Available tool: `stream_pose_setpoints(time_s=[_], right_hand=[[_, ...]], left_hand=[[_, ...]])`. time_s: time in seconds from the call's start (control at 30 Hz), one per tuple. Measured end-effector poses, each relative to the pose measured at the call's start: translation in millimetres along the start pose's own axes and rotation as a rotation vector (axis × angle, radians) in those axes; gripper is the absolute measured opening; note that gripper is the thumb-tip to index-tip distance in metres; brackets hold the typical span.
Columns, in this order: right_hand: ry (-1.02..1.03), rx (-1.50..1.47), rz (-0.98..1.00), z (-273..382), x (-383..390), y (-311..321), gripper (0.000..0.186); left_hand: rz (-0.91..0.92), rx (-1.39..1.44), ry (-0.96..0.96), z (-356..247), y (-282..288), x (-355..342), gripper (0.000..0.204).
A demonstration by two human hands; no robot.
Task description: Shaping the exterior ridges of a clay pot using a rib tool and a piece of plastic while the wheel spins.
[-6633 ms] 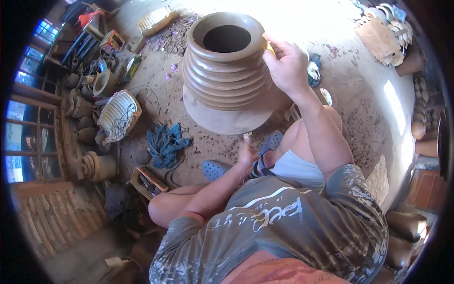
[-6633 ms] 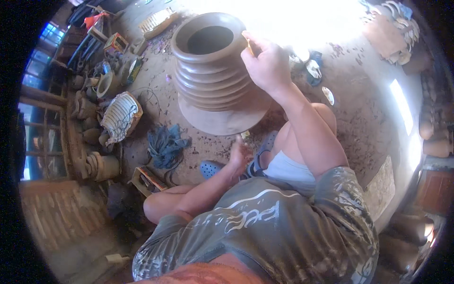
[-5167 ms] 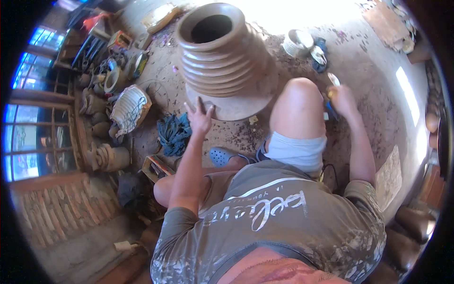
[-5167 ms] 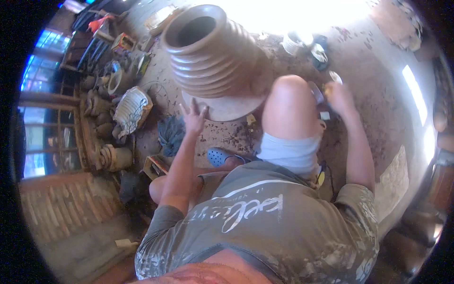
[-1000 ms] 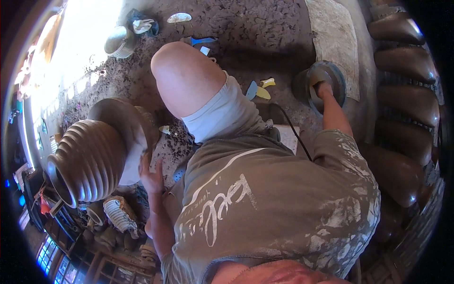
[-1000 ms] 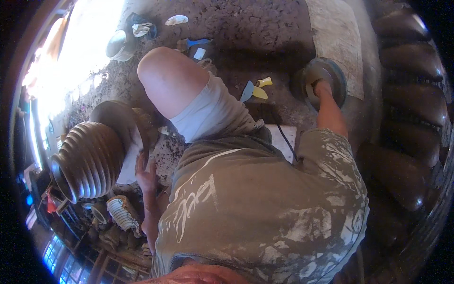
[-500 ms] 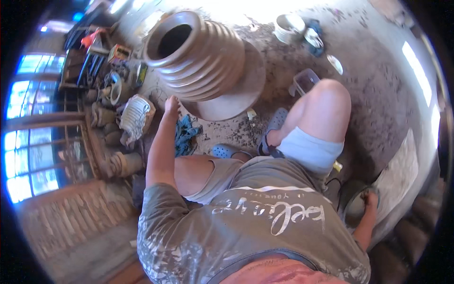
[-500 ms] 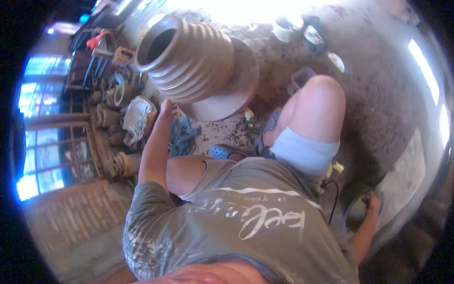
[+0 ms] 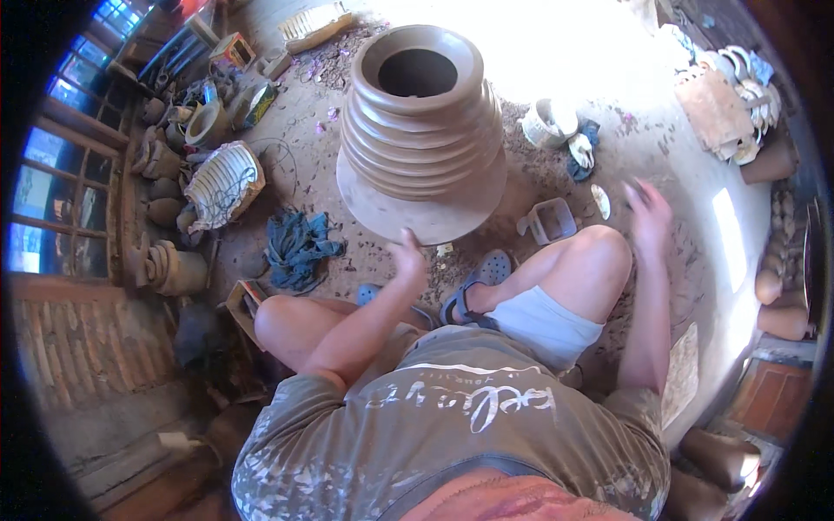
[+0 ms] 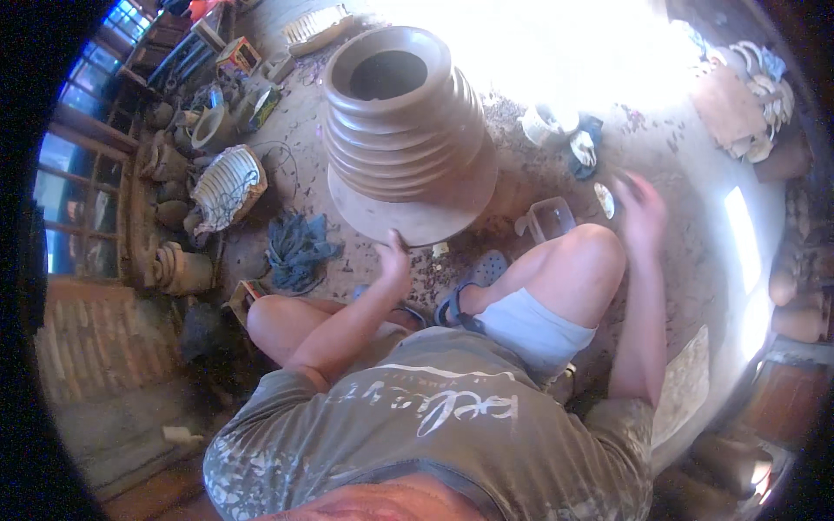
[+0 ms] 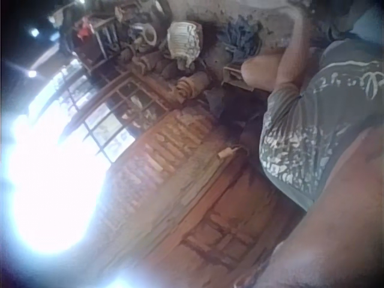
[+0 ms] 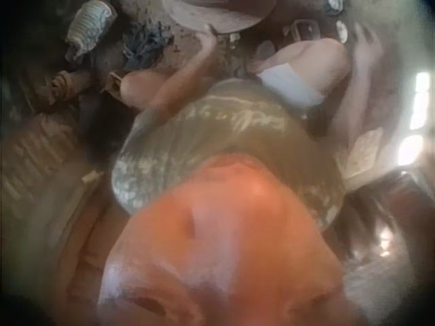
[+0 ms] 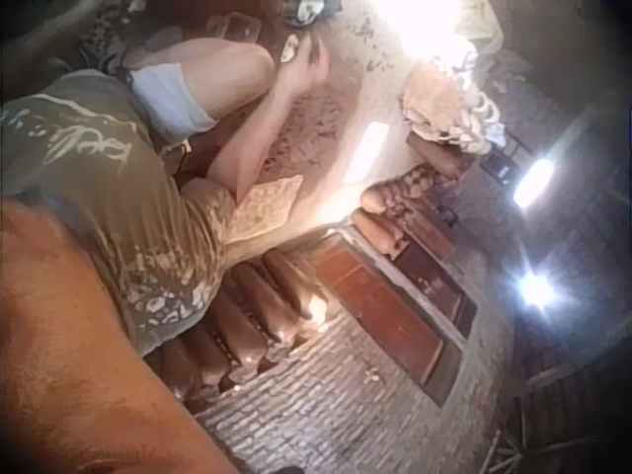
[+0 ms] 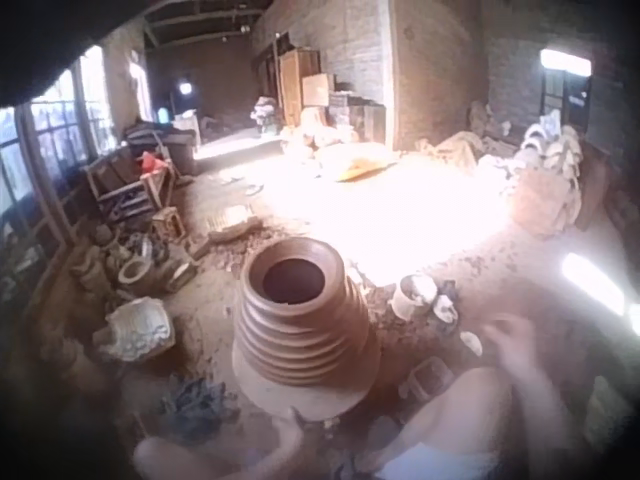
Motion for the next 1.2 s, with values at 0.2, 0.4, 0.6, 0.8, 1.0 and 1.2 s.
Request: stream_pose_setpoints(time_s=[0.2, 0.4, 0.6, 0.8, 1.0, 1.2], right_hand=[[0.515, 0.114, 0.140, 101, -36, -153, 0.023], [0.555, 0.095, 0.128, 125, -32, -206, 0.022], [0.572, 0.169, 0.134, 136, -23, -226, 0.024], [0.633, 0.192, 0.074, 129, -11, -222, 0.026], [0.700, 0.263, 0.001, 132, -1, -223, 0.031], [0.632, 0.250, 0.027, 135, -9, -220, 0.030]], left_hand=[[0.192, 0.267, 0.076, 10, 27, -93, 0.094], [0.151, 0.286, -0.102, -34, 27, -104, 0.075], [0.521, 0.111, 0.226, 86, 10, -23, 0.073], [0.346, 0.550, 0.106, -51, 56, -132, 0.082], [0.368, 0.255, 0.122, 48, 8, -14, 0.078], [0.373, 0.464, 0.025, -3, 26, -81, 0.090]])
Point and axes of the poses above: each hand's wrist, its own x-axis away from the middle knuckle, its own y-axis out of the back of the hand, z = x × y, the point moved 1 cm from there along -x, towards the middle knuckle
